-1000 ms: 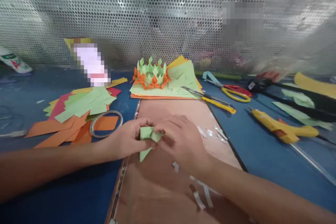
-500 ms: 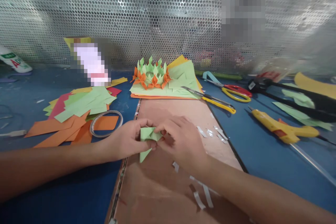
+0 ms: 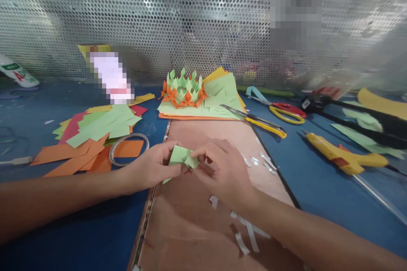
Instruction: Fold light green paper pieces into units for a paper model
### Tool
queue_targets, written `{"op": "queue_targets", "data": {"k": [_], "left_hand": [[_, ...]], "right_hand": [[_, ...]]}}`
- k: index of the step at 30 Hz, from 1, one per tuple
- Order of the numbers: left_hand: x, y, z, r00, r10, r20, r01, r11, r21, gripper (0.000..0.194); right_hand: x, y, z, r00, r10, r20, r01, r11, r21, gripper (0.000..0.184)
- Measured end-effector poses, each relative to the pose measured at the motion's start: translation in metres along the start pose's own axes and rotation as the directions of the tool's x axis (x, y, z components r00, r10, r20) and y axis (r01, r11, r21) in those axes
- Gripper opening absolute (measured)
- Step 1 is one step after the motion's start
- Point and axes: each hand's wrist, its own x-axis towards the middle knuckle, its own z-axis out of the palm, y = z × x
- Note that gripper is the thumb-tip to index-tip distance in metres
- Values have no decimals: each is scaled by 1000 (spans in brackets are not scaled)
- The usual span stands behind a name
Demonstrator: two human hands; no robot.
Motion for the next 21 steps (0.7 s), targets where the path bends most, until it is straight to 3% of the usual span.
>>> {"op": "queue_targets", "data": {"k": [8, 14, 21], "left_hand": [[0, -2, 0, 1000, -11, 12, 11, 1000, -5, 14], [-4, -4, 0, 1000, -3, 22, 0, 996, 94, 10], [-4, 1, 0, 999, -26, 42, 24, 999, 42, 12]], "right_hand": [[-1, -2, 1, 1000, -15, -16, 14, 999, -36, 13], [-1, -3, 4, 1000, -16, -20, 15, 999, -47, 8], [-1, 0, 2, 1000, -29, -10, 29, 998, -58, 3]]}}
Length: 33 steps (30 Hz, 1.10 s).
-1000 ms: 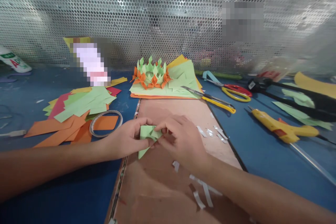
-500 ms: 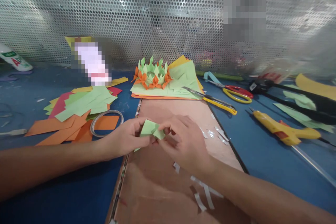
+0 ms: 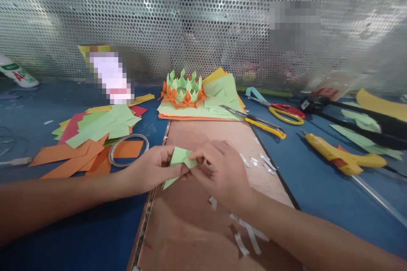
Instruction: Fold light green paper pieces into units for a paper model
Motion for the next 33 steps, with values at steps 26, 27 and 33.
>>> {"op": "queue_targets", "data": {"k": [26, 27, 33], "left_hand": [[2, 0, -5, 1000, 1, 7, -1, 996, -89, 7], [3, -1, -5, 1000, 0, 9, 1, 995, -102, 7], [3, -4, -5, 1000, -26, 3, 26, 994, -103, 12]], "right_hand": [[4, 10, -17, 944, -282, 171, 312, 932, -187, 16], [4, 10, -17, 939, -296, 177, 329, 922, -204, 15], [6, 9, -20, 873, -432, 225, 484, 816, -314, 16]]}}
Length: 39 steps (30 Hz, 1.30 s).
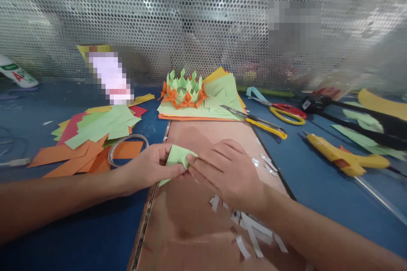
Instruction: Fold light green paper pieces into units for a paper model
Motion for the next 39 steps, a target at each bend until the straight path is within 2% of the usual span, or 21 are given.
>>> {"op": "queue_targets", "data": {"k": [7, 9, 11, 14, 17, 21, 26, 33, 39], "left_hand": [[-2, 0, -2, 999, -40, 8, 40, 999, -29, 28], [-1, 0, -2, 1000, -11, 13, 11, 999, 31, 28], [-1, -1, -3, 1000, 15, 13, -16, 995, 98, 30], [-1, -1, -3, 998, 52, 22, -55, 982, 183, 32], [-3, -2, -1, 996, 81, 23, -84, 965, 248, 31], [-5, -3, 2, 994, 112, 6, -110, 962, 250, 28], [-7, -2, 4, 995, 97, -9, -90, 952, 292, 27], [-5, -1, 5, 998, 64, -18, -58, 970, 236, 25], [-3, -5, 4, 999, 43, -13, -41, 989, 145, 28]], "right_hand": [[-3, 3, 0, 1000, -16, 7, 16, 1000, -8, 14], [-1, 2, 2, 1000, 18, -3, -18, 999, 50, 12], [2, 0, 3, 992, 117, -39, -108, 976, 188, 9], [7, -2, 5, 929, 366, -61, -308, 853, 422, 6], [8, -4, 6, 841, 541, 0, -462, 719, 520, 5], [8, -6, 10, 834, 530, 153, -505, 622, 599, 4], [7, -11, 11, 783, 562, 267, -566, 466, 680, 8], [8, -11, 11, 731, 572, 371, -583, 242, 776, 16], [7, -10, 14, 700, 578, 420, -596, 148, 789, 21]]}}
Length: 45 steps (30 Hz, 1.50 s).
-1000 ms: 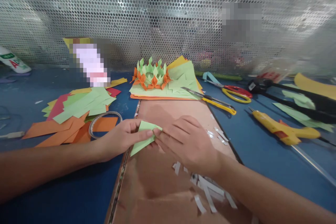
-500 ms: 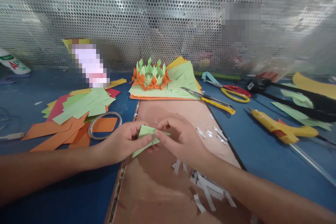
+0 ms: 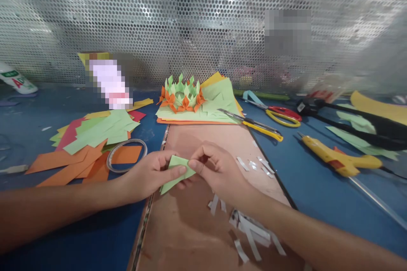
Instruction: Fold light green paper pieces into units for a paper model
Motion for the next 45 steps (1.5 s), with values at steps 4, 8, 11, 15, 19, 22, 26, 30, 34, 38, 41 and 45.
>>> {"op": "queue_targets", "data": {"k": [4, 8, 11, 15, 19, 22, 26, 30, 34, 38, 41, 45], "left_hand": [[1, -1, -1, 1000, 9, 21, -10, 999, 40, 34], [2, -2, -2, 999, 32, 12, -33, 998, 51, 33], [3, -2, -2, 998, 48, 29, -47, 999, -16, 30], [4, -1, -2, 998, 45, 42, -44, 998, -41, 27], [3, 2, -2, 998, 54, 43, -50, 996, -77, 24], [2, 5, -2, 1000, 27, -2, -27, 990, -135, 21], [2, 5, -2, 1000, 1, -23, -5, 986, -167, 20], [3, 3, -1, 1000, 21, 16, -18, 990, -141, 23], [3, 1, -2, 999, 12, 32, -7, 989, -149, 25], [3, 2, -4, 998, 28, 48, -25, 998, -61, 28], [3, 3, -4, 999, 19, 49, -20, 1000, 14, 28], [3, 5, -3, 998, 18, 57, -20, 1000, 23, 23]], "right_hand": [[-1, 0, 1, 998, 53, -15, -52, 999, 15, 22], [-1, -1, 1, 995, 98, 15, -99, 990, 104, 22], [0, 1, 1, 992, 125, 8, -124, 982, 140, 23], [-1, 3, 1, 991, 134, 21, -135, 975, 179, 23], [-1, 0, 1, 989, 130, 73, -144, 961, 234, 22], [-1, -1, 0, 989, 107, 97, -124, 975, 186, 23], [-1, 1, 0, 992, 66, 104, -72, 996, 58, 24], [-3, 1, -1, 993, 56, 104, -62, 997, 50, 25], [-3, 0, 0, 993, 55, 103, -58, 998, 26, 26], [-3, -1, 0, 990, 83, 117, -92, 993, 69, 25], [-3, -2, 1, 985, 108, 135, -124, 986, 112, 24], [-5, -4, 1, 985, 107, 138, -122, 987, 107, 26]]}}
